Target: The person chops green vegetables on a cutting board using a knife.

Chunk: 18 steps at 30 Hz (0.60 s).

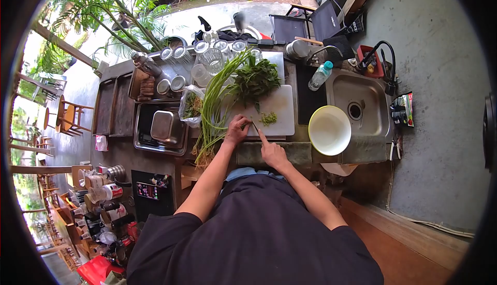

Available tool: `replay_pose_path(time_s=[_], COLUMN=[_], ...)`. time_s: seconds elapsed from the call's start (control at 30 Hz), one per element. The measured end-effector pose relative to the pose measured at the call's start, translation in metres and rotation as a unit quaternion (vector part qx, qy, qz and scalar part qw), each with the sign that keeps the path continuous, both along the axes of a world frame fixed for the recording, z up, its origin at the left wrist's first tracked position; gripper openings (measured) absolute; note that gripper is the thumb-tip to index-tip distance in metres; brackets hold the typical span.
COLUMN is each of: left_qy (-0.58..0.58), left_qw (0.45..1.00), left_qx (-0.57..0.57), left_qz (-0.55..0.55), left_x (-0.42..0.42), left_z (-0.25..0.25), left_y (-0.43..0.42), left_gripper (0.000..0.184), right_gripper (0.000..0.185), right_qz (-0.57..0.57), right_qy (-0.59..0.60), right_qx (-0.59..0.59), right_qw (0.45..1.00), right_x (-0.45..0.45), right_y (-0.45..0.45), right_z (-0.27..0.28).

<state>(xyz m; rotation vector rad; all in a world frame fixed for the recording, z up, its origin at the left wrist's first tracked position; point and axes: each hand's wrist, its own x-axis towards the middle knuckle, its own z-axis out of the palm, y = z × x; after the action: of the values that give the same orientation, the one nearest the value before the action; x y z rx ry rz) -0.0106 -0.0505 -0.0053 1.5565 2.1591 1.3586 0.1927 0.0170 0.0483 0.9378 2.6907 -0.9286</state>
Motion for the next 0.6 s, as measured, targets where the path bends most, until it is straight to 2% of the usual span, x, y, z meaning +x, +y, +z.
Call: replay_pose_path(time_s=[0.6], left_qy=[0.013], left_qw=[1.0], left_qx=[0.009], left_qz=[0.004], left_x=[0.001], left_z=[0.001], left_y=[0.001], left_gripper=[0.01], right_gripper=[0.081], right_qz=[0.018], right_qy=[-0.017], right_qx=[-0.01], right_qw=[1.0], right_x=[-0.012], right_y=[-0.001], right_z=[-0.019])
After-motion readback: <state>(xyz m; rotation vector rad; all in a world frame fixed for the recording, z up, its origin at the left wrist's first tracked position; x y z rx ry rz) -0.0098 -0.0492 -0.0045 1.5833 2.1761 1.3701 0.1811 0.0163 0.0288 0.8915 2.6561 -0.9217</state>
